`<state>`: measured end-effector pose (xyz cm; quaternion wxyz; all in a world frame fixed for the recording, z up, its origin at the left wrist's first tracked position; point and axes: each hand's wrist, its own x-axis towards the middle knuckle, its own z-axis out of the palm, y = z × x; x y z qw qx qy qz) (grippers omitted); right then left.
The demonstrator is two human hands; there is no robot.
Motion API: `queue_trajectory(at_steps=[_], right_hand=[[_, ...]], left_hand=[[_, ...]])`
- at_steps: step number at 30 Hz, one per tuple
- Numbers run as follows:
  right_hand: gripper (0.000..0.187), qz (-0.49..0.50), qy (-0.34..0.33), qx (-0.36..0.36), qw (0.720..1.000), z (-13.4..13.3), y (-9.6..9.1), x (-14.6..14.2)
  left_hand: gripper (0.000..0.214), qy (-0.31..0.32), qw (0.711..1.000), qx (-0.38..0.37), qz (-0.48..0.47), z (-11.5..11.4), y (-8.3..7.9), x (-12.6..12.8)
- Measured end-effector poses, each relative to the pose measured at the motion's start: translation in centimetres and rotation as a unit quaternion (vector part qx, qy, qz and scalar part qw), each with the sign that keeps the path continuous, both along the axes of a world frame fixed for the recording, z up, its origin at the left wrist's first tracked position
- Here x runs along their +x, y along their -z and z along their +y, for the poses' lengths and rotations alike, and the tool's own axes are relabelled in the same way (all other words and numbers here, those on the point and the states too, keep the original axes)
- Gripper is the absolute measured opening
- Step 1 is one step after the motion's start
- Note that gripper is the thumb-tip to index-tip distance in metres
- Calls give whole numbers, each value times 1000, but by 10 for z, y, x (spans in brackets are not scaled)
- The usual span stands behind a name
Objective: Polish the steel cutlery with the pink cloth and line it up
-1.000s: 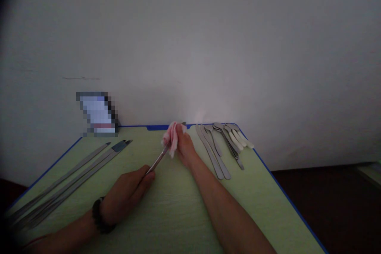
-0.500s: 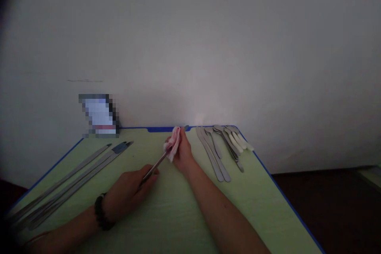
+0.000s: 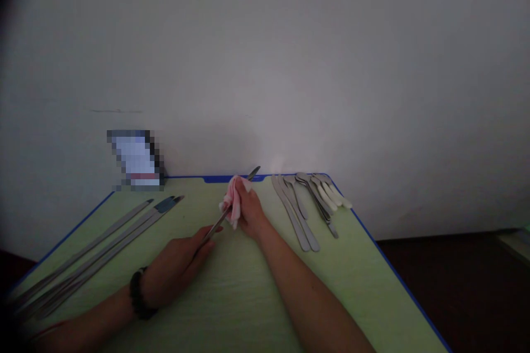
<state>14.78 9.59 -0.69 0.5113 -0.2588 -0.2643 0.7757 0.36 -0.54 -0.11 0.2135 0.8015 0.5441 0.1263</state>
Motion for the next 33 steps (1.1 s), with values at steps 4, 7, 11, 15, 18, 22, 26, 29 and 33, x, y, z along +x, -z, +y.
queue_trajectory(at_steps=[4, 7, 11, 15, 18, 22, 26, 29, 33], right_hand=[[36, -45, 3, 8, 999, -3, 2, -2], [32, 17, -13, -30, 999, 0, 0, 0], [37, 109, -15, -49, 993, 6, -3, 6], [40, 103, -4, -35, 994, 8, -1, 5], [43, 1, -20, 19, 1000, 2, 0, 3], [54, -172, -48, 113, 977, -6, 1, 2], [56, -244, -34, 139, 959, -7, 5, 3], [56, -250, -28, 119, 960, -5, 8, 2], [55, -204, -23, 73, 976, -5, 6, 1]], left_hand=[[35, 6, 1000, 9, 4, 0, -1, 1], [34, 12, 1000, 21, 15, -1, -2, 2], [29, 24, 999, 18, 41, -1, -5, 3], [34, 30, 998, 16, 57, 0, -4, 3], [32, 6, 999, 2, 39, 1, -1, 1], [29, -26, 1000, -16, 5, 3, 4, -2], [28, -32, 998, -19, -42, 3, 3, -2], [28, -18, 998, -7, -67, 0, 1, -2], [29, 32, 994, -4, -107, -3, -3, -1]])
